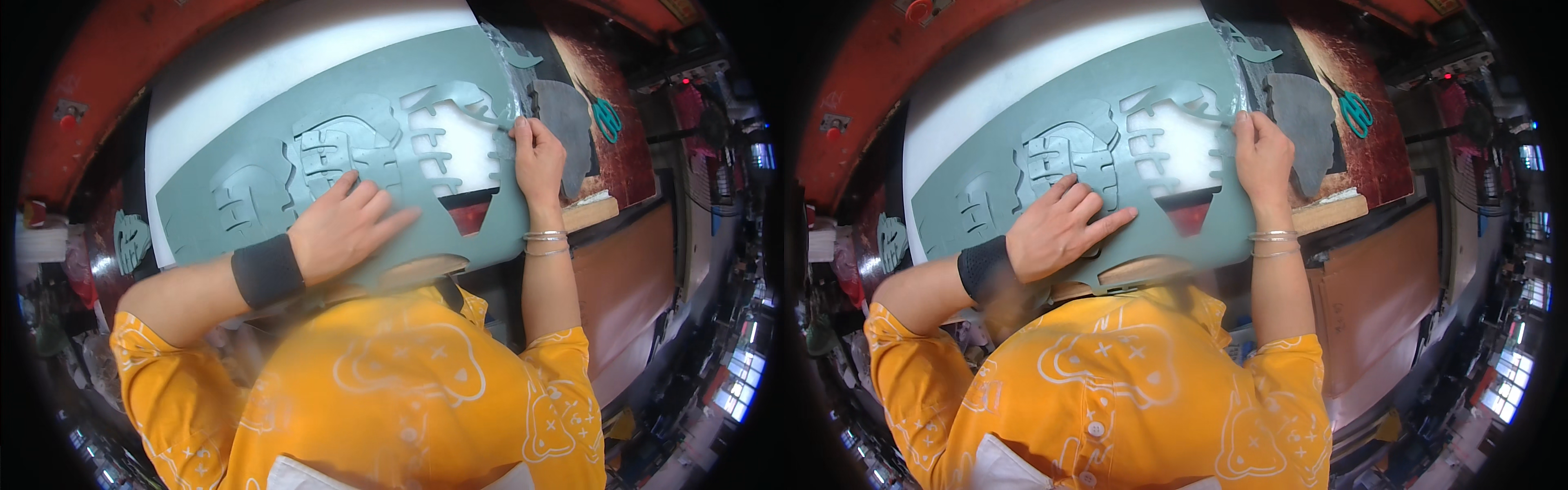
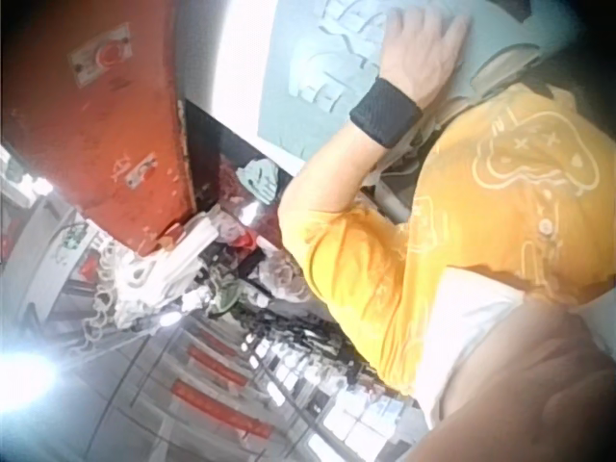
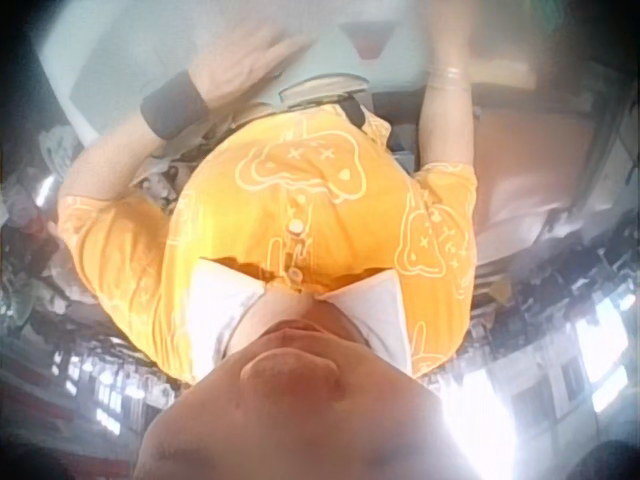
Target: The person cuts a light green sheet with scissors, then places it into a red hydraulic press and activates it. They repeat this process with multiple cut pieces, peeling and stacking them afterward. Finally, they handle a large roll of the same material.
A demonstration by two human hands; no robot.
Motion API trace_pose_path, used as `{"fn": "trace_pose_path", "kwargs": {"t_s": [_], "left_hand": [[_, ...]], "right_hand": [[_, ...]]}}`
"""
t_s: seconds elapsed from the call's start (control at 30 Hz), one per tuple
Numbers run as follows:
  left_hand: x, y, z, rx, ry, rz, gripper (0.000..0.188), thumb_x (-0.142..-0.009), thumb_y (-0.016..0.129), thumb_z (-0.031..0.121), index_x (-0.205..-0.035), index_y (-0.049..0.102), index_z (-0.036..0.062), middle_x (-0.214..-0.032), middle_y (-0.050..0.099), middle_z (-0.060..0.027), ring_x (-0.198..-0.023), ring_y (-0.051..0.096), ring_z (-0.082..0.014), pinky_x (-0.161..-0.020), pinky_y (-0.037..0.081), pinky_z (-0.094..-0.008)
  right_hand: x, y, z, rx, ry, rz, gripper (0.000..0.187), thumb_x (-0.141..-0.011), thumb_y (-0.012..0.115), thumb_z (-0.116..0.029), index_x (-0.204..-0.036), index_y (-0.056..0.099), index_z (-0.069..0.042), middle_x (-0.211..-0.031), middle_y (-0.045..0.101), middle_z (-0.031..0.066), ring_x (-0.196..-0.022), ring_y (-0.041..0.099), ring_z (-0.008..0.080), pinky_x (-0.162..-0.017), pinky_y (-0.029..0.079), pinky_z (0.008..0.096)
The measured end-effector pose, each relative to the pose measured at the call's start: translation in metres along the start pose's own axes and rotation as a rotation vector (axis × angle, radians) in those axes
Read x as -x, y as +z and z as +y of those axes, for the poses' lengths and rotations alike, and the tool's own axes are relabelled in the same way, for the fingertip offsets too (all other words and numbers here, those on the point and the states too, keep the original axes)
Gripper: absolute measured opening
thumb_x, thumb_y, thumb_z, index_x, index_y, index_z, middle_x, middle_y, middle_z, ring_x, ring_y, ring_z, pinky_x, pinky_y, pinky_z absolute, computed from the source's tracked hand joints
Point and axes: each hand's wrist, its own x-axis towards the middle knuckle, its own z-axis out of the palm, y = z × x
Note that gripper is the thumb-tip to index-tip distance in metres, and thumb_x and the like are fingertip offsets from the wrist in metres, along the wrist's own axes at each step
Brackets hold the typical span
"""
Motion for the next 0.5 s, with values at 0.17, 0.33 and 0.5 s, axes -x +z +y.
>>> {"fn": "trace_pose_path", "kwargs": {"t_s": [0.17, 0.33, 0.5], "left_hand": [[-0.001, -0.013, -0.013, 0.064, 0.156, -0.019, 0.052, -0.079, 0.053, 0.018, -0.13, 0.049, 0.019, -0.084, 0.044, -0.0068, -0.082, 0.048, -0.0247, -0.082, 0.043, -0.0391], [-0.005, -0.005, -0.032, 0.283, 0.137, 0.083, 0.042, -0.077, 0.059, 0.024, -0.118, 0.058, 0.0168, -0.075, 0.048, -0.0062, -0.073, 0.053, -0.0249, -0.073, 0.045, -0.0373], [-0.01, -0.026, -0.067, 1.59, -0.896, 0.959, 0.044, -0.099, 0.039, 0.036, -0.115, 0.058, -0.0003, -0.101, 0.065, -0.0146, -0.082, 0.065, -0.0208, -0.076, 0.052, -0.0309]], "right_hand": [[0.003, -0.002, 0.001, -0.056, -0.012, 0.006, 0.03, -0.089, 0.055, -0.026, -0.076, 0.061, 0.0, -0.063, 0.058, 0.0146, -0.057, 0.054, 0.0249, -0.059, 0.044, 0.0336], [0.0, -0.002, 0.0, 0.072, 0.053, -0.054, 0.03, -0.09, 0.056, -0.027, -0.08, 0.064, 0.0, -0.066, 0.062, 0.0081, -0.061, 0.055, 0.015, -0.063, 0.045, 0.0288], [-0.001, -0.005, -0.048, 0.079, -0.342, 0.342, 0.014, -0.083, 0.063, -0.017, -0.089, 0.062, -0.003, -0.074, 0.062, 0.0089, -0.065, 0.057, 0.025, -0.065, 0.048, 0.034]]}}
